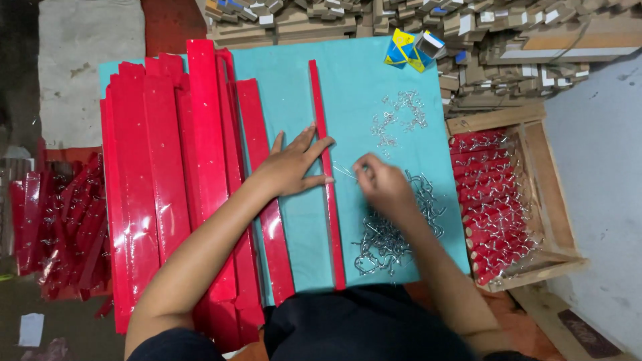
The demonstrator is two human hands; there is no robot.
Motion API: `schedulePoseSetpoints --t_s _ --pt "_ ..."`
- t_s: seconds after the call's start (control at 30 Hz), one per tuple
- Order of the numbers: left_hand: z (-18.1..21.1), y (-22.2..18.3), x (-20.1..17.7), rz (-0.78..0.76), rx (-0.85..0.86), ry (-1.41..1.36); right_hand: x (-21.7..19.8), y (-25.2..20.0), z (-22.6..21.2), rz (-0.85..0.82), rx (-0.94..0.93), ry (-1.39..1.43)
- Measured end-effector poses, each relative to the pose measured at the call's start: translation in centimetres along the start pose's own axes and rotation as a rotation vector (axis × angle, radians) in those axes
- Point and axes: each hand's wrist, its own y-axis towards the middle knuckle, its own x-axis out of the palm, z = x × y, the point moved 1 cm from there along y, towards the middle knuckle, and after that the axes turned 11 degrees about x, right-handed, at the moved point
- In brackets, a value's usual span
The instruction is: Attaching metal hooks to red plastic strips and packing them into a wooden crate.
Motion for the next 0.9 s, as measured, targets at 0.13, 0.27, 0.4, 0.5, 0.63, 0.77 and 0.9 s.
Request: schedulePoseSetpoints --t_s 0.13,0.27,0.4,0.5,0.63,0.77,0.9 --pt "0.0 0.0 -0.2 -0.012 -0.006 -0.022 -2.6 9.4 3.9 0.248 -0.163 -0.042" --pt "0.2 -0.3 -0.3 -0.021 -0.013 -0.058 -3.4 12.0 4.3 0.289 -0.260 -0.158" --pt "0.2 -0.3 -0.8 -0.050 -0.028 -0.056 -2.2 13.1 4.7 0.328 -0.281 -0.204" --pt "-0.1 -0.4 -0.6 -0.060 -0.026 -0.048 -2.2 12.5 4.1 0.331 -0.279 -0.246" --pt "-0.5 -0.3 0.0 -0.057 -0.018 -0.044 -1.8 13.6 4.9 0.367 -0.283 -0.268" --pt "-0.8 -0.2 0.2 -0.056 -0.018 -0.054 -2.8 13.3 3.9 0.300 -0.246 -0.097" --pt "-0.8 -0.4 0.3 -0.055 -0.023 -0.055 -3.8 12.8 2.3 0.222 -0.224 0.165"
